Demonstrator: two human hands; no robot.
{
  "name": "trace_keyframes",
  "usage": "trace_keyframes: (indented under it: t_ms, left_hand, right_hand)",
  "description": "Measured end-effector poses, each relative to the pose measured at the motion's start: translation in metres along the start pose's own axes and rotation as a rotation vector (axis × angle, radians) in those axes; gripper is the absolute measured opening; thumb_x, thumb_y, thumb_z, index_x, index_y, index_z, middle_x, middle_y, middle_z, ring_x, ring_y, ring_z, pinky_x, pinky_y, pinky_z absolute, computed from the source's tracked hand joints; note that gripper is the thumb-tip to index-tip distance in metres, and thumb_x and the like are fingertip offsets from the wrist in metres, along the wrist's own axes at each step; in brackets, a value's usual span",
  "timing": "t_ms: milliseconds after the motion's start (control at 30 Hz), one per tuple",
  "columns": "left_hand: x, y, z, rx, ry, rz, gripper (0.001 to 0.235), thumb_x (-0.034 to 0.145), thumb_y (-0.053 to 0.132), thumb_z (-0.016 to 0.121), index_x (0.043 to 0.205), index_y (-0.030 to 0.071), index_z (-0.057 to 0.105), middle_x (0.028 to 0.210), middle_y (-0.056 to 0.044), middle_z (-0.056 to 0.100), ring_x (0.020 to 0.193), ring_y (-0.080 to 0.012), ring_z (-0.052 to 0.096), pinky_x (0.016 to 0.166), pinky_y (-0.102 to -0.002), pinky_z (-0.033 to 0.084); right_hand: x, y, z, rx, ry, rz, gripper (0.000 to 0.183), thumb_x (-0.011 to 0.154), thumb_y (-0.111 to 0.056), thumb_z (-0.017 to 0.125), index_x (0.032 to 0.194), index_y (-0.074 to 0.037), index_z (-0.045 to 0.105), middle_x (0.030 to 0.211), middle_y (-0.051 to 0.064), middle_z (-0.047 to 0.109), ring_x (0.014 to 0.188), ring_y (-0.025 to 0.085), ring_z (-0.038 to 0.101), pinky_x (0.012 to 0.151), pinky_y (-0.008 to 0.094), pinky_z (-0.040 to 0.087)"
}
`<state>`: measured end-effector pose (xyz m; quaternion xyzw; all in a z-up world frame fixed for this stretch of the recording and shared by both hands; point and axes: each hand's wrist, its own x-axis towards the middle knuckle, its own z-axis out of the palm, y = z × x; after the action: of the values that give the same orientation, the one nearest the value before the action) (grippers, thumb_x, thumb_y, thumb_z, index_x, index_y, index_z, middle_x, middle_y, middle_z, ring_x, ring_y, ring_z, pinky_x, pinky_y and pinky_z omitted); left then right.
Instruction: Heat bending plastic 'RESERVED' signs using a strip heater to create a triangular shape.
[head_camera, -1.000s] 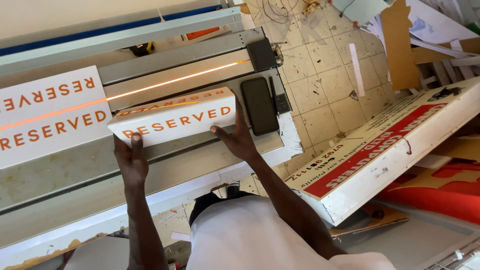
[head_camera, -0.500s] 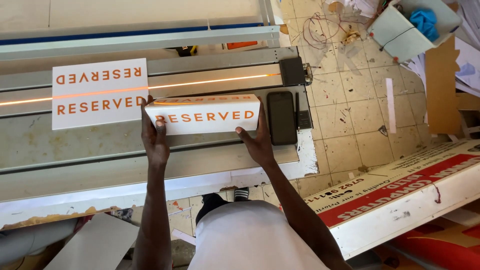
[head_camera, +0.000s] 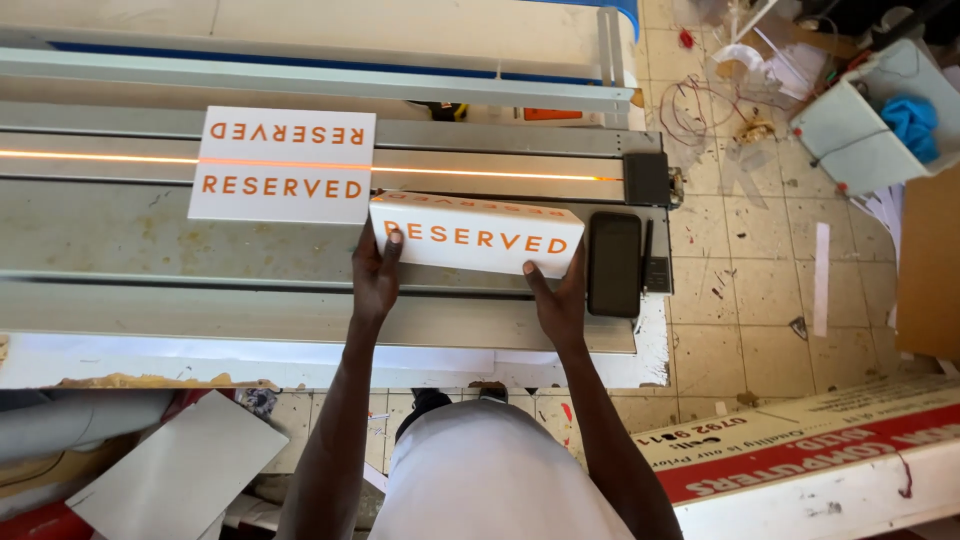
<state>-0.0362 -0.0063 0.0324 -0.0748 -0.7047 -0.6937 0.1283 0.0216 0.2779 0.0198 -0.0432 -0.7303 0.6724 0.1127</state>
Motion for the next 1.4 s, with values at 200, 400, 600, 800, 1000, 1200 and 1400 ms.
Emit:
trace_keyframes:
  t_ms: [200,400,600,800,1000,1200,1400]
  left_hand:
    - [-0.008,0.015,0.000,-0.051,-0.010,-0.065,0.067,0.120,0.020,0.065,0.176,-0.005,0.038,0.164,-0.032,0.058,0.155,-0.0367,0.050,0.132,-0.060,0.039]
    - [-0.012,0.025,0.004,-0.012,0.047,-0.115,0.079,0.114,0.029,0.076,0.175,-0.006,0.040,0.165,-0.032,0.055,0.157,-0.0399,0.051,0.136,-0.057,0.034]
    - [-0.026,0.005,0.014,-0.006,0.114,-0.199,0.094,0.105,0.035,0.086,0.176,0.002,0.035,0.166,-0.028,0.050,0.163,-0.0453,0.044,0.142,-0.058,0.026]
    - [-0.020,0.050,-0.052,0.019,0.107,-0.125,0.094,0.100,0.034,0.090,0.174,0.004,0.040,0.157,-0.021,0.053,0.156,-0.0456,0.050,0.137,-0.061,0.030]
    - [0.013,0.066,-0.235,0.068,0.288,-0.085,0.086,0.101,0.038,0.089,0.170,0.010,0.047,0.149,-0.016,0.057,0.150,-0.0371,0.054,0.136,-0.057,0.032]
    - [0.040,0.046,-0.428,0.130,0.625,-0.081,0.075,0.109,0.051,0.084,0.166,0.016,0.049,0.141,-0.011,0.058,0.144,-0.0254,0.056,0.134,-0.053,0.034]
    - [0.061,0.017,-0.569,0.231,0.797,-0.082,0.064,0.115,0.059,0.073,0.159,0.016,0.056,0.134,-0.012,0.065,0.131,-0.0234,0.062,0.126,-0.051,0.041]
  right_hand:
    - [0.003,-0.011,0.002,0.011,0.041,0.031,0.087,0.112,-0.045,0.078,0.179,-0.011,0.035,0.155,0.016,0.059,0.144,0.022,0.056,0.130,0.059,0.038]
    - [-0.007,-0.036,0.022,-0.036,0.236,0.037,0.068,0.114,-0.035,0.077,0.168,-0.003,0.051,0.153,0.020,0.062,0.141,0.022,0.057,0.127,0.055,0.042]
    - [-0.008,-0.009,0.037,0.104,0.352,-0.037,0.062,0.120,-0.033,0.073,0.166,-0.003,0.044,0.153,0.016,0.054,0.140,0.023,0.051,0.132,0.052,0.034]
    - [-0.040,-0.040,0.104,0.051,0.333,-0.010,0.053,0.127,-0.027,0.055,0.173,-0.007,0.037,0.164,0.016,0.050,0.150,0.026,0.049,0.136,0.054,0.026]
    - [-0.069,-0.104,0.294,0.002,0.184,0.023,0.063,0.124,-0.041,0.055,0.175,-0.009,0.034,0.165,0.019,0.050,0.149,0.029,0.050,0.135,0.056,0.030]
    - [-0.073,-0.106,0.498,0.163,-0.125,0.030,0.095,0.112,-0.056,0.071,0.179,-0.009,0.022,0.177,0.018,0.038,0.161,0.023,0.039,0.140,0.053,0.025]
    - [-0.073,-0.100,0.625,0.101,-0.402,0.016,0.107,0.111,-0.062,0.066,0.181,-0.003,0.011,0.182,0.026,0.025,0.172,0.035,0.023,0.143,0.059,0.015]
